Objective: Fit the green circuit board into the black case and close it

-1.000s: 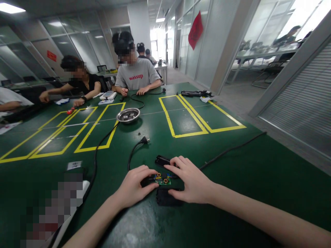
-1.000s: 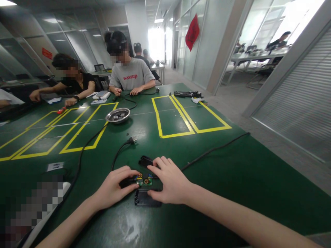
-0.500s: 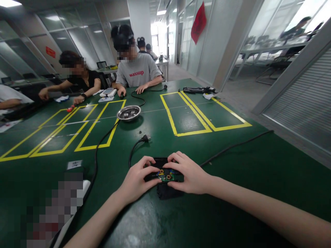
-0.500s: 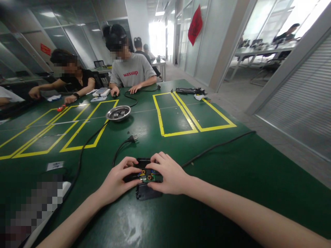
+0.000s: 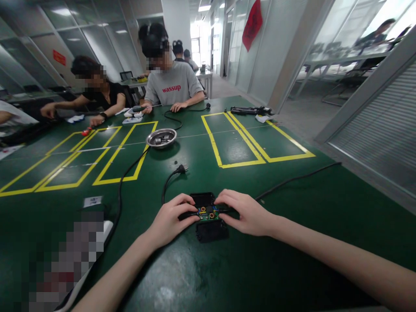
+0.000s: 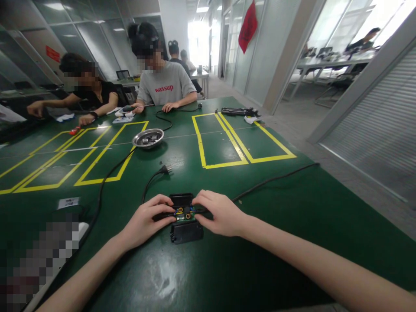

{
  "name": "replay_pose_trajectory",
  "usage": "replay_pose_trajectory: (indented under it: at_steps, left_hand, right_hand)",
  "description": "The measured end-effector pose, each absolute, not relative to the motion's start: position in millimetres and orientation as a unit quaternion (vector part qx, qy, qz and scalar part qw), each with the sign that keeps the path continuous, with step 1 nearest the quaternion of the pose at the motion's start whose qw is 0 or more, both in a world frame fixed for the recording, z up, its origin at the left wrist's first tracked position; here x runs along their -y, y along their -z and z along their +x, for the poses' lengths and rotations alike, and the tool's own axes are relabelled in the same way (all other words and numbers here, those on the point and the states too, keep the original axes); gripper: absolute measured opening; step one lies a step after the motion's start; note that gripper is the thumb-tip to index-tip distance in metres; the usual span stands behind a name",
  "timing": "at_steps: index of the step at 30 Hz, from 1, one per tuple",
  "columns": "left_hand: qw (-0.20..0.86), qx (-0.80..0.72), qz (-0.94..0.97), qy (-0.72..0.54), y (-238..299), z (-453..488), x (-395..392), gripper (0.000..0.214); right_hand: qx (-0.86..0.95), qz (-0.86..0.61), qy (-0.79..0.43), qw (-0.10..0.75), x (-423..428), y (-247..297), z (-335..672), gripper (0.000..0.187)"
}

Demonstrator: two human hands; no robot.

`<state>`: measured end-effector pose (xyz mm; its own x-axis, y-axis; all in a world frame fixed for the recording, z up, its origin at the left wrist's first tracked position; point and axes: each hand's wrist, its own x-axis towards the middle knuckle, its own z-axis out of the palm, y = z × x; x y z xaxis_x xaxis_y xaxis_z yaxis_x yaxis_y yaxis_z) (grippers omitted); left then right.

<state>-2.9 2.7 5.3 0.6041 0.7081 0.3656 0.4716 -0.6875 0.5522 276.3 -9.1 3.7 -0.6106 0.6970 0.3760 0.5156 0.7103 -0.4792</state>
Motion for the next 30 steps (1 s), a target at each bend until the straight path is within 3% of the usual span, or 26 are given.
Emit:
replay_pose_trajectory:
  at_steps: [2,9,21,30]
  left_hand:
    - [0.195,-0.339,0.873,-0.292,-8.5,-1.4,-1.7,0.010]
    - [0.196,-0.311,0.873,-0.320,-19.9,0.9,9.8,0.014]
    - [0.236,-0.299,0.898,-0.220,-22.9,5.0,26.9,0.013]
    - [0.204,-0.323,0.890,-0.249,-21.4,0.6,18.9,0.015]
  right_hand:
    - [0.900,-0.318,-0.135,0.266,6.4,-2.1,278.9,0.009]
    - [0.884,-0.287,-0.127,0.347,19.7,-6.9,278.2,0.016]
    - [0.928,-0.251,-0.137,0.238,30.6,-7.2,281.6,0.023]
    - [0.913,-0.283,-0.144,0.258,25.6,-9.1,285.0,0.015]
